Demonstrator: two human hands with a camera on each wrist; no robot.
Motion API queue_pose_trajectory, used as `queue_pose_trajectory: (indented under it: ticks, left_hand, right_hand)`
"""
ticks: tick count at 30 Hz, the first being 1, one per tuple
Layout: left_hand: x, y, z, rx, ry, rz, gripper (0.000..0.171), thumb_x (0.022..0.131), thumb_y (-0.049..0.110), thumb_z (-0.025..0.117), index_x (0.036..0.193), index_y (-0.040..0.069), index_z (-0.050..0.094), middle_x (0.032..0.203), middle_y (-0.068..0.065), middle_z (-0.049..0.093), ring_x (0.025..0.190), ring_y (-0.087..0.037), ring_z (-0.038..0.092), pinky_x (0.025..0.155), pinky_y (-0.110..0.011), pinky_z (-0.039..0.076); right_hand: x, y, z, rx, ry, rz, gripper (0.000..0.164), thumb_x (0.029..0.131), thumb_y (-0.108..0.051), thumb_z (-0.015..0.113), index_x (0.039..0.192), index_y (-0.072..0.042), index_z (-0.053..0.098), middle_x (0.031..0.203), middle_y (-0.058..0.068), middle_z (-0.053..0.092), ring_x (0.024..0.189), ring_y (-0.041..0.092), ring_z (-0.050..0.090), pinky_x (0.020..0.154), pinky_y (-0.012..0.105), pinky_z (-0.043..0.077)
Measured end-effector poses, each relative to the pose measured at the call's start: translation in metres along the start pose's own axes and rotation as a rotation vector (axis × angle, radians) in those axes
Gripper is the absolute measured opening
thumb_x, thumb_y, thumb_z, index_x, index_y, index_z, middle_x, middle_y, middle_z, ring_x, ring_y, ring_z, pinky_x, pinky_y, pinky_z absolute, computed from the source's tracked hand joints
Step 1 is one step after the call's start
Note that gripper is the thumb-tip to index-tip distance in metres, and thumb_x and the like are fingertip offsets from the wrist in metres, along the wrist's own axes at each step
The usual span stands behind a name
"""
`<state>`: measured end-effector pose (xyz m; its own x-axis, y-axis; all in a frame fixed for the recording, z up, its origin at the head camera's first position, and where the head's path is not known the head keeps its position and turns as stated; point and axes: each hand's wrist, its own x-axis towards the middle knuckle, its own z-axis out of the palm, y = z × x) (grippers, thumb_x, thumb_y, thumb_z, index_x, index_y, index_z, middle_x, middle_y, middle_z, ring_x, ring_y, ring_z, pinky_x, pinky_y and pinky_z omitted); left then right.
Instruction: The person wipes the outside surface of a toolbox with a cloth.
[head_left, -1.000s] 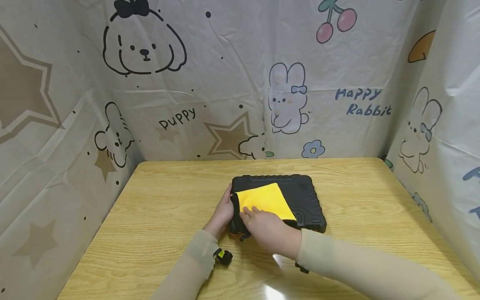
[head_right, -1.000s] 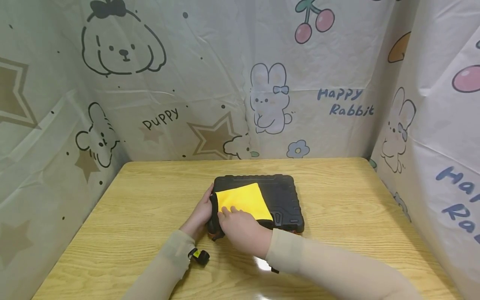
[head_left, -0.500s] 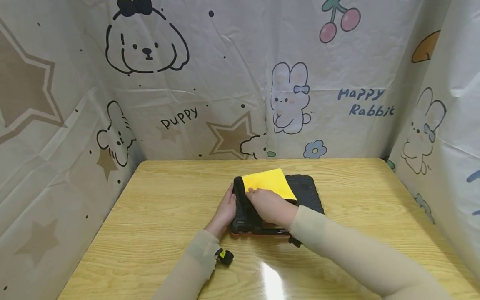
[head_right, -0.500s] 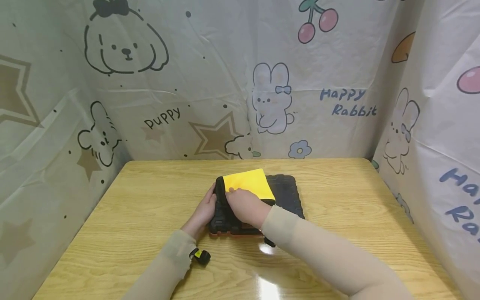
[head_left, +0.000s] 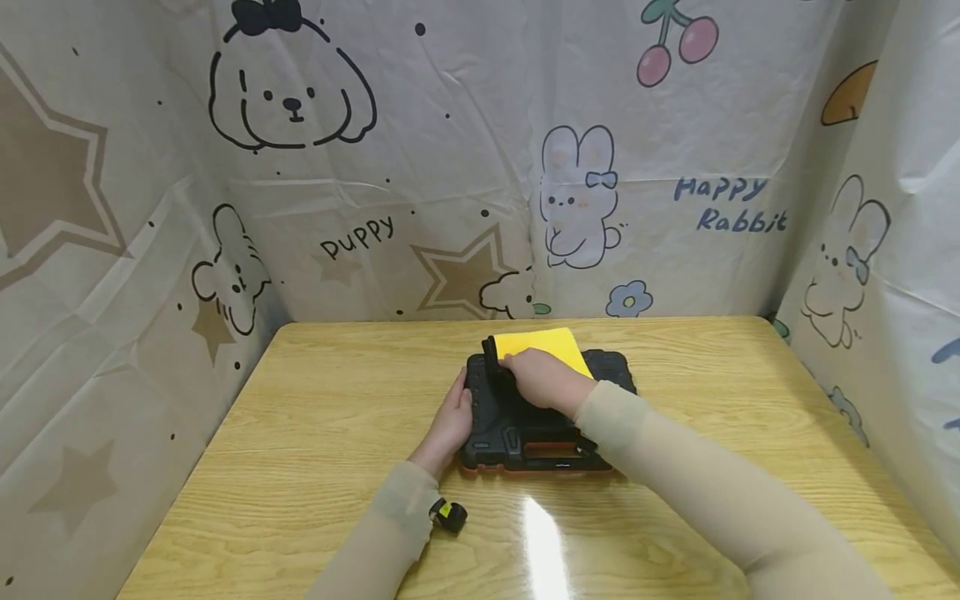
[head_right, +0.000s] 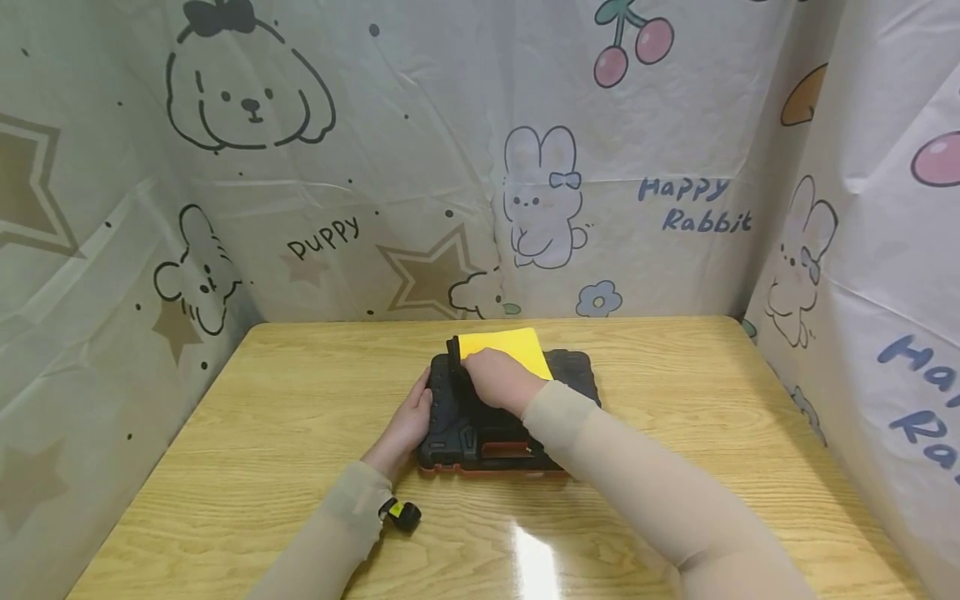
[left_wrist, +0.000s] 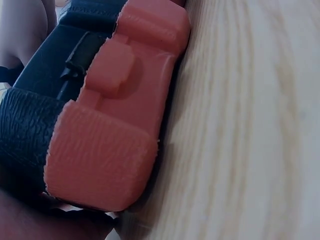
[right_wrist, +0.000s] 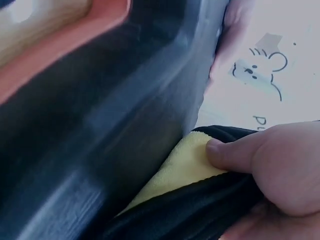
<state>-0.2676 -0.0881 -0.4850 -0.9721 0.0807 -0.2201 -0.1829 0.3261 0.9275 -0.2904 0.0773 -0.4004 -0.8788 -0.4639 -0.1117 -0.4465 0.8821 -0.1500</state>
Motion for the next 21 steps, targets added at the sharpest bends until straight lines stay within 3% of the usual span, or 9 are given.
queue_pose_trajectory:
  ticks: [10, 21]
  left_hand:
    - [0.000, -0.001, 0.002, 0.009, 0.022, 0.014, 0.052, 0.107, 0.028, 0.026, 0.157, 0.021, 0.014, 0.162, -0.006, 0.017, 0.149, -0.029, 0.013, 0.120, -0.053, 0.013]
    - [0.002, -0.003, 0.004, 0.000, 0.042, 0.016, 0.051, 0.107, 0.027, 0.026, 0.156, 0.020, 0.015, 0.162, -0.008, 0.018, 0.149, -0.030, 0.015, 0.119, -0.053, 0.014]
  right_hand:
    - [0.010, 0.009, 0.000, 0.003, 0.014, 0.015, 0.036, 0.099, -0.007, 0.048, 0.134, -0.006, 0.058, 0.123, 0.013, 0.066, 0.114, 0.026, 0.062, 0.104, 0.040, 0.046]
    - [-0.005, 0.007, 0.002, -0.006, 0.014, -0.038, 0.037, 0.098, -0.008, 0.052, 0.134, -0.007, 0.057, 0.123, 0.012, 0.066, 0.113, 0.024, 0.063, 0.103, 0.038, 0.048]
